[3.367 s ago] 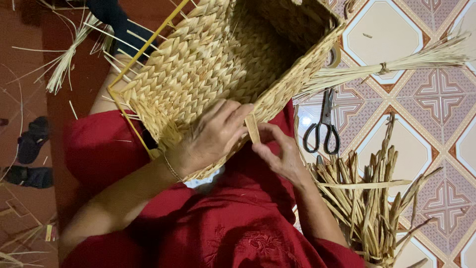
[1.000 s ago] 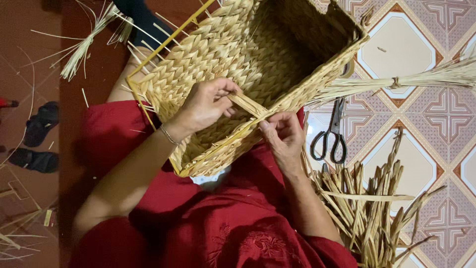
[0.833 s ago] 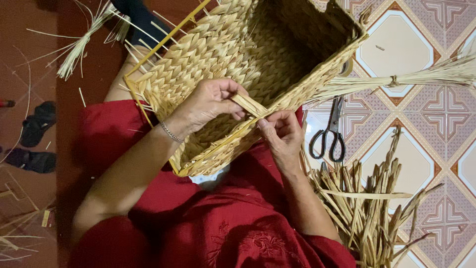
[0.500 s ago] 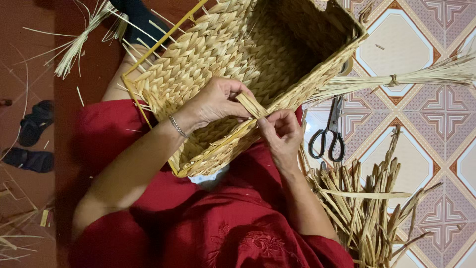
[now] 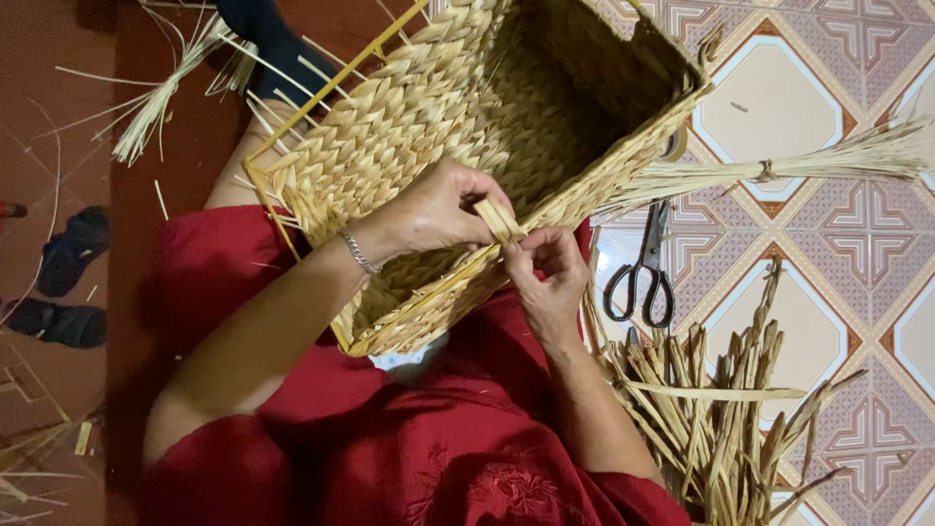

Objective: The person weaves a rectangular basket using dried palm strips, interlacing them through a yellow plastic frame. They repeatedly thread and pull the strips to build up the basket walls, occasionally adjusting tension and alignment.

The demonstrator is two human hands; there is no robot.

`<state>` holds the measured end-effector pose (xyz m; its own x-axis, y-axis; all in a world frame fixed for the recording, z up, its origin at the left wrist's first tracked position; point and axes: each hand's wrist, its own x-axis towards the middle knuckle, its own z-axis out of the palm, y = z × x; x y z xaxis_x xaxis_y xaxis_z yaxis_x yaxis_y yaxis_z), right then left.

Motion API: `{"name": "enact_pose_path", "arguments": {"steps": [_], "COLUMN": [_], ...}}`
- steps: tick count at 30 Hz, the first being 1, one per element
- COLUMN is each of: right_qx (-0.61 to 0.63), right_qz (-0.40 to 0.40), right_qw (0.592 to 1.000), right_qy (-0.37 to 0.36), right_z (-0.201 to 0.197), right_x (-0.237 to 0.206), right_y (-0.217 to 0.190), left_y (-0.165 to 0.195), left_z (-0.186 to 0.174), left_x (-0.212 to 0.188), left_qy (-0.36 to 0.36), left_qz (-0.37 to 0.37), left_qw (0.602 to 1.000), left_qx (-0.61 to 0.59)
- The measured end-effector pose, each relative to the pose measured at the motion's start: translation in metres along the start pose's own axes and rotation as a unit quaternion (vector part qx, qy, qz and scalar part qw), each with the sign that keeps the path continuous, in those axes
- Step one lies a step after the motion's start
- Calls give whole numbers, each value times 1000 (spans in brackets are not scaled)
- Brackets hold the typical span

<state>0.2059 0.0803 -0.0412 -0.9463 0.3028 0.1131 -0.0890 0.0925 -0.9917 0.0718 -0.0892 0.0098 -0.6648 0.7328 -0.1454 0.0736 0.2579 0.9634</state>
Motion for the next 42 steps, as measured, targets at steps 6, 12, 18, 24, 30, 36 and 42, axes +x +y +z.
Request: {"name": "enact_pose_path", "arguments": {"steps": [6,12,18,24,30,36,42], "right_qx": [0,22,-10,-20,6,-21,-90], "right_qz": [-5,-6,-41,-26,28,70,100], "right_qw": [1000,1000,998,997,995,988,971], "right_qy": [-3,-9,-47,-64,-95,-136,-195], "right_z": [-1,0,-3,-5,-20,-38,-43], "right_x": [-2,-4,-8,-5,-9,-24,-41], "right_y": [5,1,-14,-16,-10,4,15], "left_y": [-3,-15,-23,-27,-27,-22,-13], "left_z": [-8,-2,-5,3,3,4,15], "left_x": [-2,3,5,4,-10,-26,-35], "left_qy": [-58,-42,-78,-24,-38,-33,-13], "left_qz": [-41,25,55,-7,-30,-8,42], "left_qw": [987,999,995,992,976,988,992], "left_qx": [-143,-6,42,-121,-213,-152,-119]}}
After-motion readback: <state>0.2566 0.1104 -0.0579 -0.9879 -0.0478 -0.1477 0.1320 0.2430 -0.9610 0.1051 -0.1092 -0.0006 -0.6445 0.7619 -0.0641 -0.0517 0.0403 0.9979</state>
